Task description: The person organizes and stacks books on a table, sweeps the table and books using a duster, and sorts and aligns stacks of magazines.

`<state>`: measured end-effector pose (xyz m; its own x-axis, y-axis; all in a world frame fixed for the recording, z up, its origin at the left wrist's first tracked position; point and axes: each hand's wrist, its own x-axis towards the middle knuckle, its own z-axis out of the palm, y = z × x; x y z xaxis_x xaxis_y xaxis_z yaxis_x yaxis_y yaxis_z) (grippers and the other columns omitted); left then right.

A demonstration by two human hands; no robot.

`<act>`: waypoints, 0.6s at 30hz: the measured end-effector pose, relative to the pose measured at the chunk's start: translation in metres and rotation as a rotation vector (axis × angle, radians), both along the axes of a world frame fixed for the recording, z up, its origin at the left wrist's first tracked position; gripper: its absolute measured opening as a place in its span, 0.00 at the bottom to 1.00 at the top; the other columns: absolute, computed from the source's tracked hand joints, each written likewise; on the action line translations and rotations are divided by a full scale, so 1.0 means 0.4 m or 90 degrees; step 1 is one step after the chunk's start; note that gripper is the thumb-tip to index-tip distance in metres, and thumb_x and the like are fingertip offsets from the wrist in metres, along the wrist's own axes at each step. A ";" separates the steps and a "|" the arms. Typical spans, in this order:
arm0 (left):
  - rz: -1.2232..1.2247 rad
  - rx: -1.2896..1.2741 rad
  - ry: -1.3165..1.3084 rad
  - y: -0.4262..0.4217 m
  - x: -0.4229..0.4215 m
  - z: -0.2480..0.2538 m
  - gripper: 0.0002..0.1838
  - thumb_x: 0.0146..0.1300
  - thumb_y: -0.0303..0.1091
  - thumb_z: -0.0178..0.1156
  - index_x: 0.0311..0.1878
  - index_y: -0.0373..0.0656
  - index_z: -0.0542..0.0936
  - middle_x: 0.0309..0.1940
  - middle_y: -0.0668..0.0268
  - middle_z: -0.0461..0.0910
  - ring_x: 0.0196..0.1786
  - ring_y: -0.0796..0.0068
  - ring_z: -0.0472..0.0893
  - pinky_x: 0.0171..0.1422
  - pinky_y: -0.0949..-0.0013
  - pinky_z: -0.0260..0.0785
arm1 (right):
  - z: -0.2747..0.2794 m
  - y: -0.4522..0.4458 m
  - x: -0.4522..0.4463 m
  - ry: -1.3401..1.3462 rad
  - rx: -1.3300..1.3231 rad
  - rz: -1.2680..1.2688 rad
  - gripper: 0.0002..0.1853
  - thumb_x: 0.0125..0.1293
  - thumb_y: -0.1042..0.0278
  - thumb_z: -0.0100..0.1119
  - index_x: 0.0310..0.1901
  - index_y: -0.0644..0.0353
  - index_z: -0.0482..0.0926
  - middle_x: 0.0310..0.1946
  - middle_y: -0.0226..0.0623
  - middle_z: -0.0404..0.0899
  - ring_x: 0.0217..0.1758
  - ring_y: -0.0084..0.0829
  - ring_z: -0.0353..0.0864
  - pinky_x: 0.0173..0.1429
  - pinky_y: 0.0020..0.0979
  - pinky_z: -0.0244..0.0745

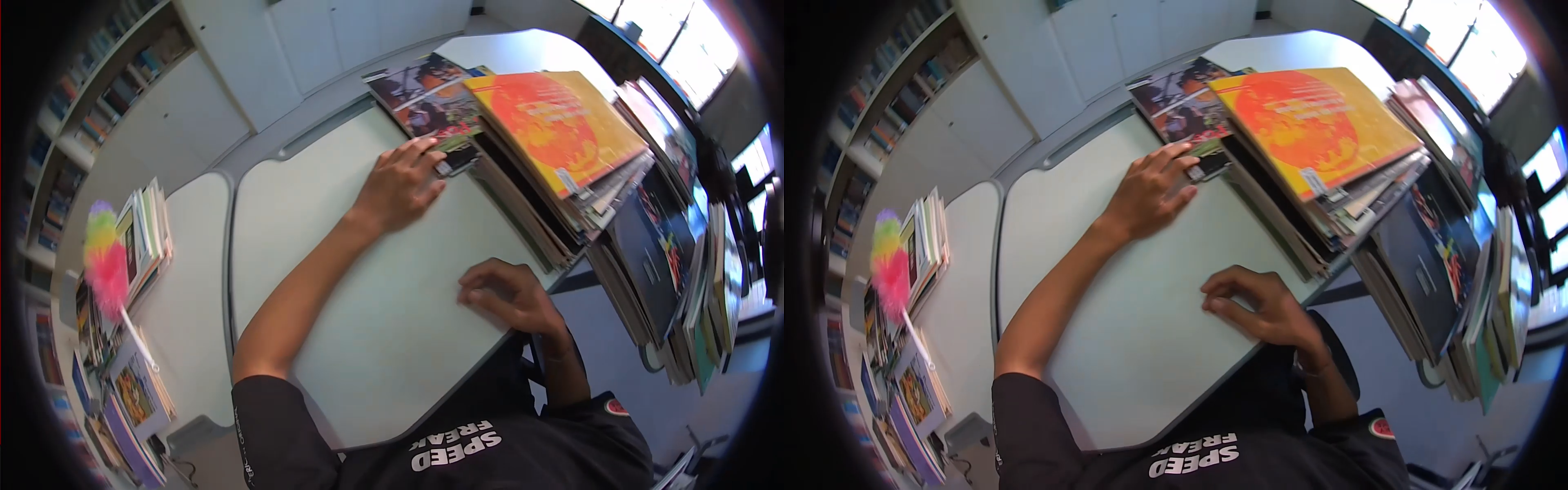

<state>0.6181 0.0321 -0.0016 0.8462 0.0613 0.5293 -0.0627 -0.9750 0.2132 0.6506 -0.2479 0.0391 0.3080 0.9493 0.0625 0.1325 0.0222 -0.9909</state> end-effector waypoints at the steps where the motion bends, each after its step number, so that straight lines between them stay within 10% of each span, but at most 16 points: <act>1: 0.013 0.006 0.025 0.002 0.000 -0.001 0.25 0.73 0.49 0.58 0.69 0.49 0.75 0.75 0.63 0.71 0.76 0.62 0.72 0.76 0.55 0.63 | 0.003 0.004 0.002 -0.005 -0.003 0.002 0.10 0.70 0.80 0.63 0.52 0.66 0.81 0.39 0.41 0.87 0.42 0.32 0.87 0.53 0.30 0.79; 10: -0.038 0.027 -0.012 -0.024 -0.008 0.029 0.32 0.70 0.39 0.63 0.76 0.49 0.69 0.75 0.63 0.71 0.77 0.58 0.69 0.78 0.55 0.60 | -0.038 -0.003 0.013 -0.072 0.099 -0.036 0.08 0.71 0.77 0.64 0.50 0.65 0.82 0.35 0.35 0.89 0.34 0.26 0.84 0.42 0.27 0.77; 18: -0.242 0.033 -0.108 -0.169 -0.054 0.067 0.09 0.59 0.27 0.69 0.42 0.44 0.82 0.58 0.67 0.83 0.60 0.62 0.79 0.65 0.59 0.69 | -0.051 -0.055 -0.005 0.046 0.141 -0.140 0.05 0.76 0.74 0.59 0.46 0.64 0.82 0.27 0.32 0.84 0.27 0.22 0.79 0.34 0.21 0.72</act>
<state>0.5965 -0.0353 0.0250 0.7040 -0.2689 0.6573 -0.4506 -0.8845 0.1207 0.6486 -0.2698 0.0185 0.5152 0.8256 0.2299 0.0871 0.2165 -0.9724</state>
